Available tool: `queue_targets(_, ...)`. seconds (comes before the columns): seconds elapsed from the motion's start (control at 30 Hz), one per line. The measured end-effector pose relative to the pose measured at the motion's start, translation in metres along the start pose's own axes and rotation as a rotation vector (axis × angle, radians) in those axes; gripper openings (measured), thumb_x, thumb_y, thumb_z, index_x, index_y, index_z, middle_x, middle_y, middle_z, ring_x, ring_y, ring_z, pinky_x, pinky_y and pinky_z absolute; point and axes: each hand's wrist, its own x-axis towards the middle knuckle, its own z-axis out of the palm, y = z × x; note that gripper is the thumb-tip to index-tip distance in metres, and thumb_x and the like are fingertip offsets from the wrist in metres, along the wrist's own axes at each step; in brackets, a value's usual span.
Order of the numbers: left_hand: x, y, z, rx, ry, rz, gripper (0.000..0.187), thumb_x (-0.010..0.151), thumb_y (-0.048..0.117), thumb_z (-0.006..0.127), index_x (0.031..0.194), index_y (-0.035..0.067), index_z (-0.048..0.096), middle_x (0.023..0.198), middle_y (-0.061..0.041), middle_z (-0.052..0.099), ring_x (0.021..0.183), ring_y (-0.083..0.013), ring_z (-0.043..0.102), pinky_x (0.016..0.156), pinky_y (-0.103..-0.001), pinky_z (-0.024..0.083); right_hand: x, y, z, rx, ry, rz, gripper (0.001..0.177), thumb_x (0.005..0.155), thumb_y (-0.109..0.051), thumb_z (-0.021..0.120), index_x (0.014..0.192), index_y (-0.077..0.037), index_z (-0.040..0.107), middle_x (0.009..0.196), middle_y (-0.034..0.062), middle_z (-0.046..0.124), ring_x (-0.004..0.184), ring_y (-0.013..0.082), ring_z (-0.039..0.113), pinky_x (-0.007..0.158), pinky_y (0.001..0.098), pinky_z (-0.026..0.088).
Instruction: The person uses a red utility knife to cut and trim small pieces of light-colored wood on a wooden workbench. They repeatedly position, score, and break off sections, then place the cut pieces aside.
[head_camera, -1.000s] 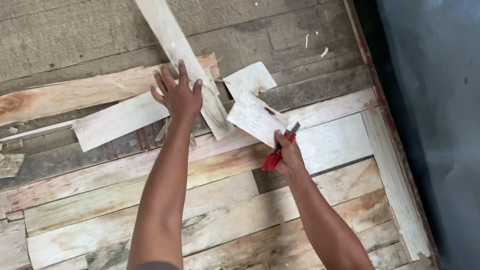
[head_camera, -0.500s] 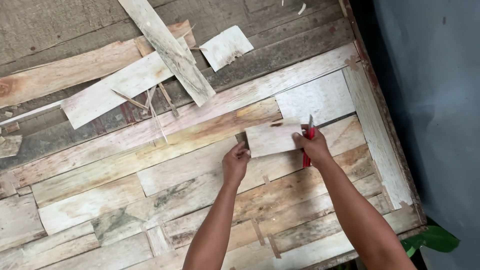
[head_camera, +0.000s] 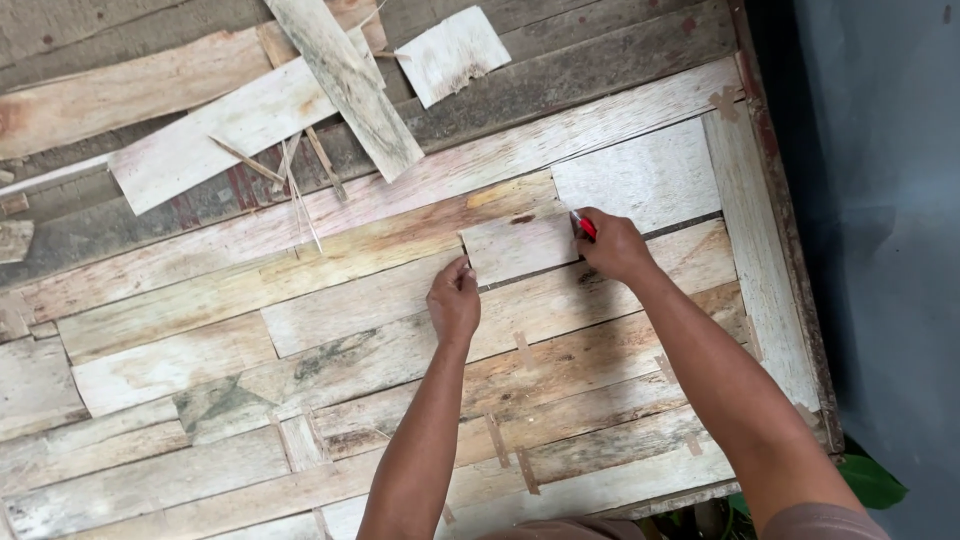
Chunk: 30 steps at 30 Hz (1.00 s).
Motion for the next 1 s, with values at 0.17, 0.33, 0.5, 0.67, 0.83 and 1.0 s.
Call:
queue_targets(0.17,0.001,-0.010,0.004,0.106,0.059,0.076,0.029,0.093,0.016,0.068,0.120,0.019,0.079,0.100,-0.008,0.074,0.093,-0.0244,0.074,0.088,-0.037,0.060,0.000,-0.003,0.002,0.051,0.025,0.014,0.047,0.088,-0.018,0.072,0.135,-0.018,0.065,0.107,0.0141,0.076,0.106,0.0362,0.069,0.094,0.0494,0.054)
queue_targets(0.33,-0.006,-0.006,0.004,-0.052,0.002,-0.033,0.033,0.097,0.014,0.061,0.127,0.015,0.075,0.101,-0.008,0.076,0.087,-0.0163,0.073,0.086,-0.034,0.060,-0.001,-0.006,0.001,0.075,0.034,0.019,0.046,0.087,-0.017,0.070,0.133,-0.022,0.068,0.102,0.0090,0.077,0.100,0.0302,0.070,0.090,0.0457,0.055)
queue_targets(0.5,-0.002,-0.012,0.010,-0.089,0.000,-0.075,0.030,0.097,0.013,0.062,0.122,0.012,0.077,0.097,-0.012,0.077,0.081,-0.0180,0.076,0.077,-0.034,0.061,0.009,0.005,0.011,0.085,0.044,0.066,0.046,0.086,-0.022,0.072,0.132,-0.028,0.069,0.103,0.0079,0.076,0.104,0.0298,0.070,0.093,0.0457,0.054)
queue_targets(0.67,-0.010,0.004,0.005,-0.157,-0.027,-0.139,0.032,0.098,0.015,0.059,0.126,0.013,0.075,0.096,-0.009,0.079,0.080,-0.0150,0.077,0.075,-0.030,0.062,0.002,-0.003,0.005,0.108,0.033,0.056,0.046,0.087,-0.020,0.071,0.132,-0.026,0.069,0.104,0.0091,0.076,0.103,0.0309,0.070,0.093,0.0456,0.054)
queue_targets(0.83,-0.015,0.003,0.004,-0.068,-0.022,-0.112,0.034,0.097,0.018,0.063,0.128,0.013,0.075,0.109,-0.015,0.074,0.104,-0.0285,0.073,0.093,-0.040,0.059,0.003,-0.003,0.006,0.096,0.029,0.060,0.045,0.086,-0.019,0.070,0.131,-0.026,0.069,0.104,0.0082,0.077,0.108,0.0330,0.069,0.097,0.0474,0.053)
queue_targets(1.0,-0.011,0.007,0.007,-0.172,-0.027,-0.209,0.032,0.097,0.022,0.062,0.125,0.015,0.076,0.086,-0.003,0.071,0.086,-0.0126,0.070,0.084,-0.032,0.059,0.006,-0.001,0.006,0.090,0.005,0.075,0.045,0.084,-0.020,0.069,0.128,-0.028,0.070,0.101,0.0029,0.078,0.106,0.0282,0.070,0.097,0.0451,0.054)
